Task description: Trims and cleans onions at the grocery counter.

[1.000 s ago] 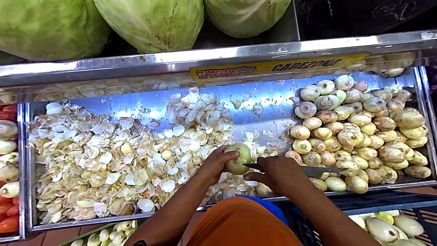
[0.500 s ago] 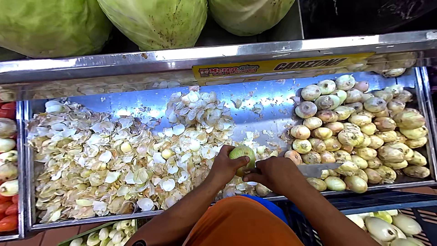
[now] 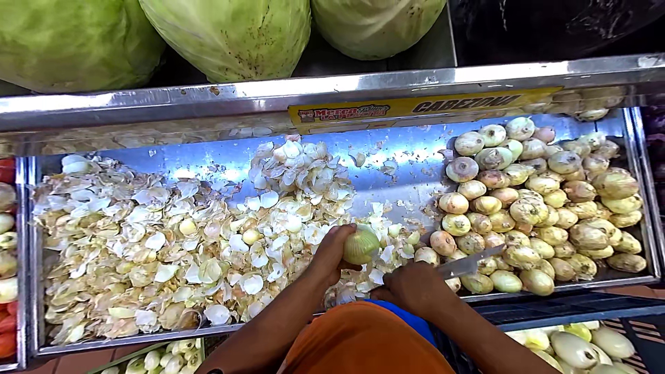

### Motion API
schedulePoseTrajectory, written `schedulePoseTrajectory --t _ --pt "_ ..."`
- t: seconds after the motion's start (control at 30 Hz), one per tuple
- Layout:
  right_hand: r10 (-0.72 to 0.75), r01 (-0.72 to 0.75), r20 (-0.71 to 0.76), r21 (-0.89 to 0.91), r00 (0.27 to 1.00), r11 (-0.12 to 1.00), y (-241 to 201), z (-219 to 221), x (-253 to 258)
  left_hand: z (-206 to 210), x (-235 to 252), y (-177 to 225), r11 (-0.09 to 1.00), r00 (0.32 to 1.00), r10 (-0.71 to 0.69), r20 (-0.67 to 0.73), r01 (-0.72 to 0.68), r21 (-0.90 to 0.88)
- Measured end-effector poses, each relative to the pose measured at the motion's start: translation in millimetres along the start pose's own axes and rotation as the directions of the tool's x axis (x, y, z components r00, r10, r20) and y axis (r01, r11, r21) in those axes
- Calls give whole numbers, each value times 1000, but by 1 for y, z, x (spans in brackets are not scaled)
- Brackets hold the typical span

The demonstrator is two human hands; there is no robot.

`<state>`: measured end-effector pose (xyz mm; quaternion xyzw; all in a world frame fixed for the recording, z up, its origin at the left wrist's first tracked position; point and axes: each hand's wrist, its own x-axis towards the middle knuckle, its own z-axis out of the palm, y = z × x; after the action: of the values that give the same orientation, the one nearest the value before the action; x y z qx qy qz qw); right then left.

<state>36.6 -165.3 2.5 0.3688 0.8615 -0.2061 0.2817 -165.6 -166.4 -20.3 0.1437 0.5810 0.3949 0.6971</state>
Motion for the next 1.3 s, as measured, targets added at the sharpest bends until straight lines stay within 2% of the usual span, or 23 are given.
schedulePoseTrajectory --t 0.1,0.17,0.23,0.27,0.4,0.5,0.53,0.6,0.67,0.73,0.83,0.87,0.97,1.0,1.17,1.3 --pt "54 -56 23 106 998 993 10 7 1 -7 -1 8 1000 999 28 33 -28 3" --pt "71 -36 -150 223 986 974 18 2 -8 -10 -4 11 998 998 50 44 -51 34" --pt "88 37 -397 297 914 954 25 -6 -14 -12 -6 12 995 996 63 61 -67 77" --pt "86 64 -464 297 882 953 27 -12 -14 -12 -6 12 992 995 64 71 -71 100" --pt "-26 144 -500 201 866 969 31 -27 -3 -7 -5 10 985 990 28 142 -52 166" --pt "-157 259 -542 116 825 959 28 -16 2 -7 -2 13 995 986 -48 161 34 89" --pt "-202 285 -532 78 822 955 24 -11 2 -8 0 14 997 984 -77 160 74 27" --pt "-241 283 -409 46 880 958 15 2 1 -13 2 16 986 980 -110 166 129 -109" --pt "-187 215 -283 69 941 974 14 12 4 -18 4 17 974 980 -100 170 132 -185" --pt "-108 136 -207 123 972 983 21 8 1 -22 7 17 979 982 -89 165 117 -169" --pt "14 -13 -5 236 1000 972 27 -22 -15 -25 5 18 994 991 -59 120 70 -88" --pt "43 -37 -19 261 999 965 28 -31 -20 -25 4 18 996 993 -44 107 52 -74" --pt "123 -60 -229 265 966 962 21 -43 -24 -26 2 16 999 990 17 140 -11 -47" --pt "146 -78 -259 254 955 964 17 -46 -21 -25 1 15 999 988 35 151 -33 -15" --pt "190 -163 -193 151 963 975 7 -56 -9 -14 -8 14 987 983 98 155 -116 109" --pt "177 -161 -137 117 975 980 5 -56 -7 -11 -8 9 978 984 135 115 -151 143"
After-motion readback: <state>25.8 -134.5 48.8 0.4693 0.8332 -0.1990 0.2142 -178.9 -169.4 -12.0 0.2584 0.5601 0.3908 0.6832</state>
